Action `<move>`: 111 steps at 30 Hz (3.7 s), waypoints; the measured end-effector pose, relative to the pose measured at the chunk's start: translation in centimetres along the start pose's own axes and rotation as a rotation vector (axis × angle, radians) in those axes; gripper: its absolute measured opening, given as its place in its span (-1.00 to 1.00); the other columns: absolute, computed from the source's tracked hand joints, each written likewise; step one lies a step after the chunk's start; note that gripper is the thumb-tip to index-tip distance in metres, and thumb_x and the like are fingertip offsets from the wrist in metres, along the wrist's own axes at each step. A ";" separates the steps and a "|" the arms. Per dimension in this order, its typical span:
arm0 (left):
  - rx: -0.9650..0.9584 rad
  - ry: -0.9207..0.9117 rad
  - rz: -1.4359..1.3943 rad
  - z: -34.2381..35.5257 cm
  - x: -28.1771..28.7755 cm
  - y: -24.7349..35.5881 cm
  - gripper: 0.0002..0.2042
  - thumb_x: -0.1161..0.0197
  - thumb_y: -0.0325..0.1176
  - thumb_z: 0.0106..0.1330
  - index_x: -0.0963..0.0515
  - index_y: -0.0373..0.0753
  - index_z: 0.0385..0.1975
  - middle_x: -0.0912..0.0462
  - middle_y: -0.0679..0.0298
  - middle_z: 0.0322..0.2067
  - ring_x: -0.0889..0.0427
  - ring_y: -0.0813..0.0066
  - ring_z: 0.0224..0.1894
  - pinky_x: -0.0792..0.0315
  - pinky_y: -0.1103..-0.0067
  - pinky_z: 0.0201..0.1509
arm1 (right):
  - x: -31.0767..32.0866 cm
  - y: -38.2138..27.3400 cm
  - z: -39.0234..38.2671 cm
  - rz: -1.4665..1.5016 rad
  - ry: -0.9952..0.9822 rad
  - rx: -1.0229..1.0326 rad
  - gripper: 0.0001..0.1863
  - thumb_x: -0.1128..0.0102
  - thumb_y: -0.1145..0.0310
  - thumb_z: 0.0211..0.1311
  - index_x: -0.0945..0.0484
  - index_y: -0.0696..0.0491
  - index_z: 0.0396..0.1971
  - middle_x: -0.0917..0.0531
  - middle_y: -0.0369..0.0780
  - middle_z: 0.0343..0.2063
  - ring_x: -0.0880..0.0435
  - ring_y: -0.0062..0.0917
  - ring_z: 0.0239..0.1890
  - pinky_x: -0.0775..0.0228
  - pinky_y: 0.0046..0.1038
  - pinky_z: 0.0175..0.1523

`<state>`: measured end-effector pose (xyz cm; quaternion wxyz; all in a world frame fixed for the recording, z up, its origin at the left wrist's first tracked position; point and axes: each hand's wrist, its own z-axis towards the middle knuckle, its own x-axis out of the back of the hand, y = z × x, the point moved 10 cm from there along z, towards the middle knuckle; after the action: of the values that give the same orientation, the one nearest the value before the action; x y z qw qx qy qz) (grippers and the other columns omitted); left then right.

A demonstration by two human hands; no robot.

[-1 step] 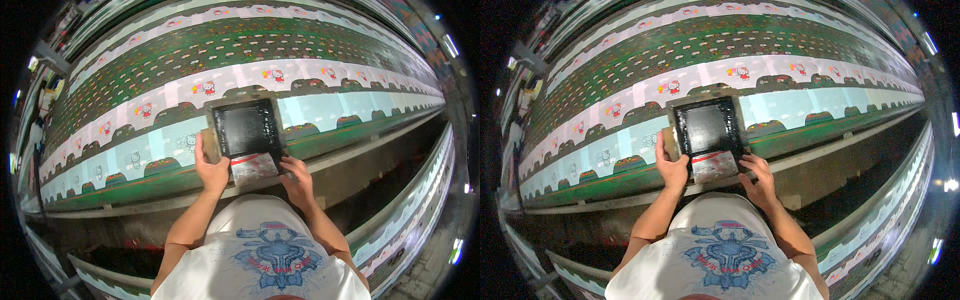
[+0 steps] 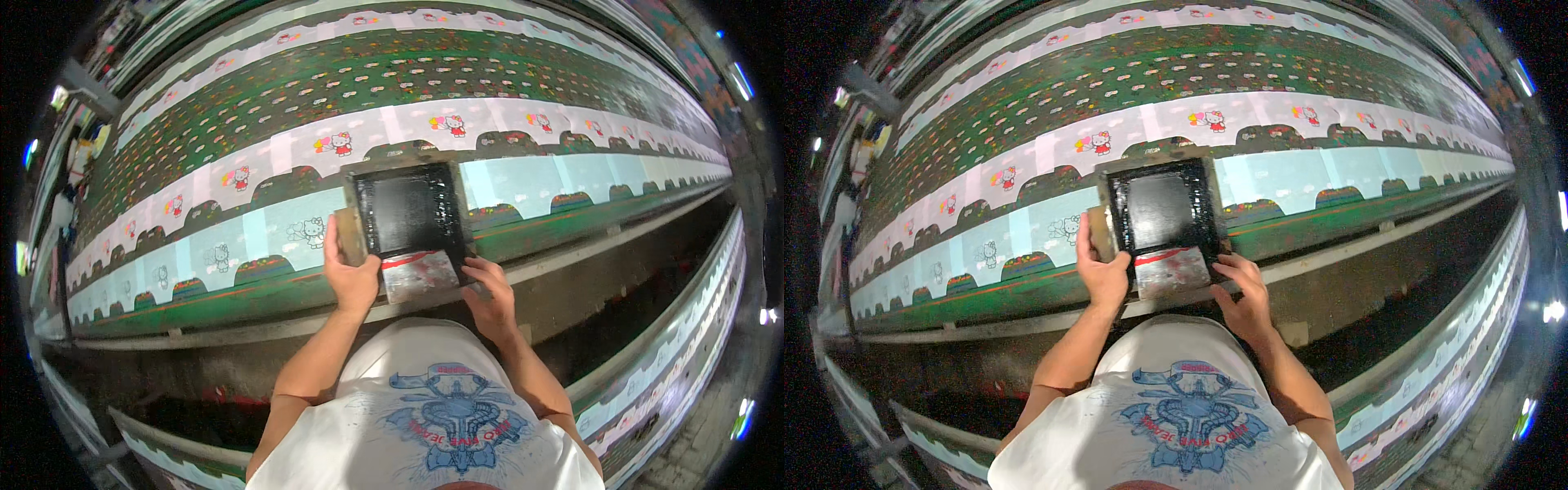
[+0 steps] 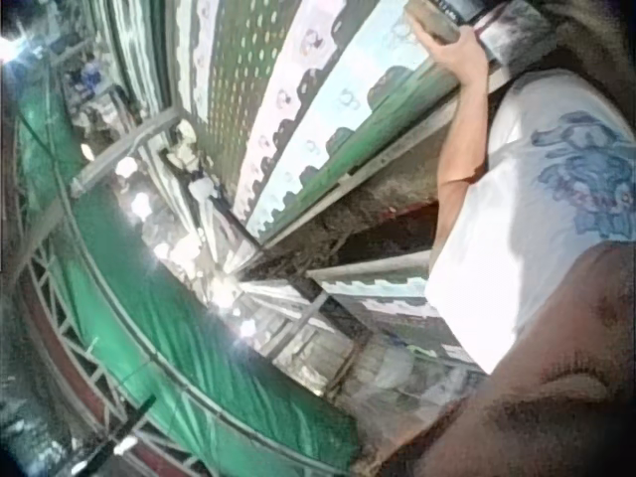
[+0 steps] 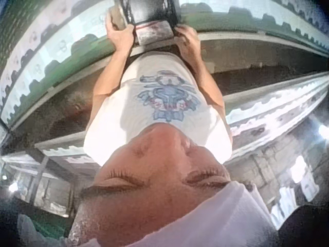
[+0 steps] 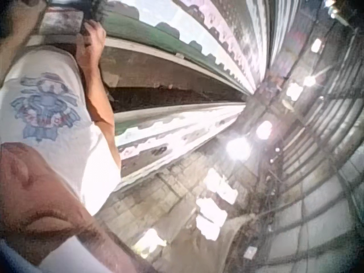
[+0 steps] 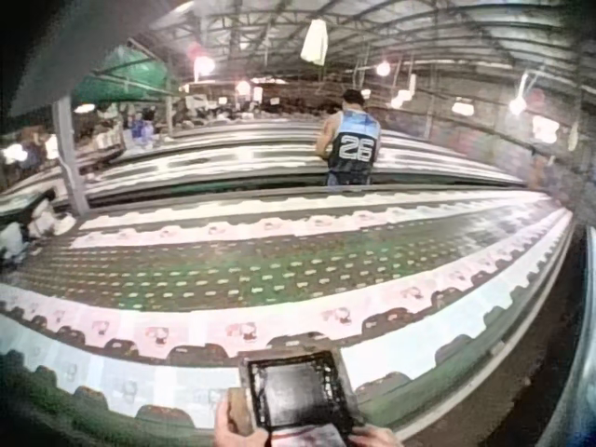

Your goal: The person walks to a long table and uses a small rectangular block to apply dark ink onto a continuous white fabric strip with a Hello Kitty pattern. They repeatedly press and rub the block along the fabric, creating a dark printed section.

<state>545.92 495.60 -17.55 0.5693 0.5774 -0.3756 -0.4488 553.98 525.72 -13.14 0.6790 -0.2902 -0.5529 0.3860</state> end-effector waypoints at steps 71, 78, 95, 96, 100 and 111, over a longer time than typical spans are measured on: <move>-0.051 0.028 0.119 -3.5 -21.5 -1.0 0.02 -0.29 -0.79 0.11 -0.18 -0.38 0.74 -0.46 0.01 0.55 -0.48 0.21 0.58 -0.31 0.38 0.68 | 18.4 14.8 2.4 0.020 0.042 0.071 -0.67 -0.49 0.47 0.40 -0.79 0.07 0.13 -0.81 -0.06 0.19 -0.79 -0.11 0.26 -0.62 -0.13 0.40; 0.008 0.053 0.025 -5.5 -28.7 -3.5 0.03 -0.29 -0.80 0.07 -0.20 -0.41 0.73 -0.43 -0.04 0.58 -0.43 0.16 0.63 -0.27 0.39 0.71 | 25.2 18.1 2.7 -0.128 -0.054 0.092 -0.65 -0.49 0.51 0.35 -0.81 0.09 0.13 -0.77 -0.05 0.23 -0.72 -0.05 0.34 -0.58 -0.09 0.44; 0.086 0.034 0.102 -5.4 -30.9 -4.4 0.02 -0.37 -0.73 0.05 -0.26 -0.43 0.70 -0.51 -0.08 0.53 -0.50 0.15 0.59 -0.30 0.35 0.70 | 19.2 11.6 8.0 -0.449 -0.516 0.627 -0.53 -0.35 0.55 0.24 -0.73 0.16 0.18 -0.76 -0.04 0.12 -0.73 -0.09 0.15 -0.56 -0.10 0.24; 0.092 0.035 0.093 -5.3 -31.1 -4.2 0.02 -0.37 -0.73 0.04 -0.27 -0.42 0.70 -0.52 -0.08 0.53 -0.51 0.16 0.58 -0.32 0.36 0.69 | 19.4 11.5 9.0 -0.445 -0.533 0.624 -0.54 -0.32 0.57 0.23 -0.73 0.17 0.17 -0.78 -0.04 0.08 -0.74 -0.09 0.10 -0.58 -0.11 0.20; 0.053 0.057 0.029 -5.4 -30.4 -4.7 -0.10 -0.42 -0.70 0.29 -0.28 -0.32 0.72 -0.61 0.01 0.45 -0.63 0.26 0.44 -0.44 0.37 0.58 | 19.6 11.7 14.2 -0.278 -0.578 0.729 -0.60 -0.29 0.61 0.28 -0.74 0.20 0.12 -0.79 0.02 -0.05 -0.76 -0.01 0.03 -0.63 0.00 0.16; 0.129 -0.068 -0.035 -3.6 -29.5 -5.5 -0.20 -0.37 -0.76 0.41 -0.33 -0.29 0.69 -0.71 0.10 0.31 -0.71 0.34 0.30 -0.55 0.41 0.45 | 17.0 14.0 22.9 -0.440 -0.407 0.537 -0.49 -0.20 0.68 0.27 -0.76 0.09 0.21 -0.81 -0.02 -0.02 -0.75 0.00 0.14 -0.59 -0.01 0.27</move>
<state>539.60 524.99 -20.51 0.5099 0.6036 -0.4129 -0.4529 530.38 546.76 -10.64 0.6737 0.1053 -0.6044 0.4120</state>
